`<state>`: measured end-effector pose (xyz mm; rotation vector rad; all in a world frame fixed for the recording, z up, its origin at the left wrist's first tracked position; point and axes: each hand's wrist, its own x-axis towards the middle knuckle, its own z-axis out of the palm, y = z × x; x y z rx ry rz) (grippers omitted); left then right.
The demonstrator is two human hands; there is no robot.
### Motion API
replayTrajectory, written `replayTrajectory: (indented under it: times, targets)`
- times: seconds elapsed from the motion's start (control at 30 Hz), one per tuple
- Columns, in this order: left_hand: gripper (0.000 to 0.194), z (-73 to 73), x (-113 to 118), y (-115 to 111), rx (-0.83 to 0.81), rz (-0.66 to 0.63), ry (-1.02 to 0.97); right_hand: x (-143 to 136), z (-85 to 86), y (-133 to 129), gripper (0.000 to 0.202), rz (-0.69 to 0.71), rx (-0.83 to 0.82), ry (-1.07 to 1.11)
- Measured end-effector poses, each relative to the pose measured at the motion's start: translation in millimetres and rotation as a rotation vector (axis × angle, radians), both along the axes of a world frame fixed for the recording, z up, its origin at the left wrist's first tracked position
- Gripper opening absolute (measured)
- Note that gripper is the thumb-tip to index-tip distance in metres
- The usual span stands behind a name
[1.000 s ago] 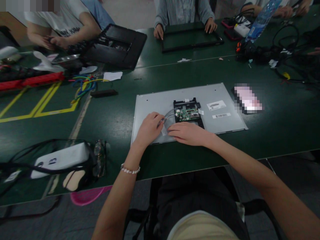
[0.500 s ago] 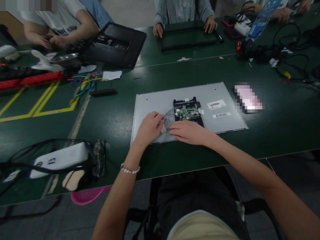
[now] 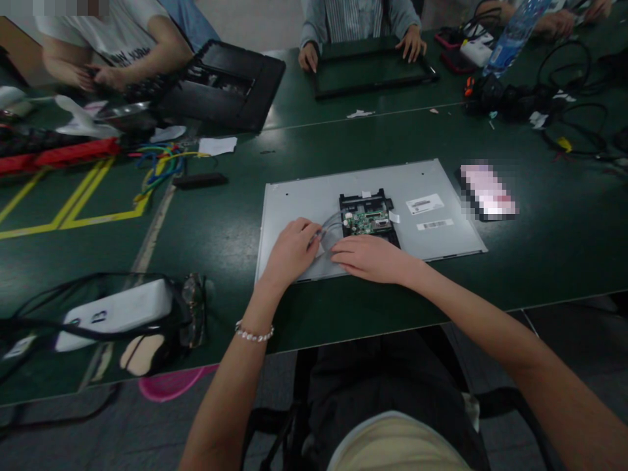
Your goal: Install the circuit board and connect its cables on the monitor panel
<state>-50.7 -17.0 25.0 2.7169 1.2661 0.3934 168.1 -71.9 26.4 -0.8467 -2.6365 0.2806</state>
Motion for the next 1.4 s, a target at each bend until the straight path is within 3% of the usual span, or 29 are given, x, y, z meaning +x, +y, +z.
replayTrajectory:
  times: [0.57, 0.73, 1.1, 1.4]
  targets:
    - [0.021, 2.0, 0.1, -1.4, 0.009, -0.004, 0.018, 9.7, 0.0, 7.4, 0.033, -0.273, 0.045, 0.072]
    - [0.023, 3.5, 0.3, -3.0, 0.006, -0.014, 0.014, 10.5, -3.7, 6.7, 0.034, -0.279, 0.016, 0.025]
    - [0.051, 14.3, -0.2, -10.8, -0.001, -0.073, 0.05, 11.2, -4.0, 8.4, 0.034, -0.26, -0.006, 0.027]
    - [0.03, 8.2, 0.1, -6.8, 0.028, -0.05, 0.081, 10.2, -3.9, 8.3, 0.034, -0.262, 0.013, 0.002]
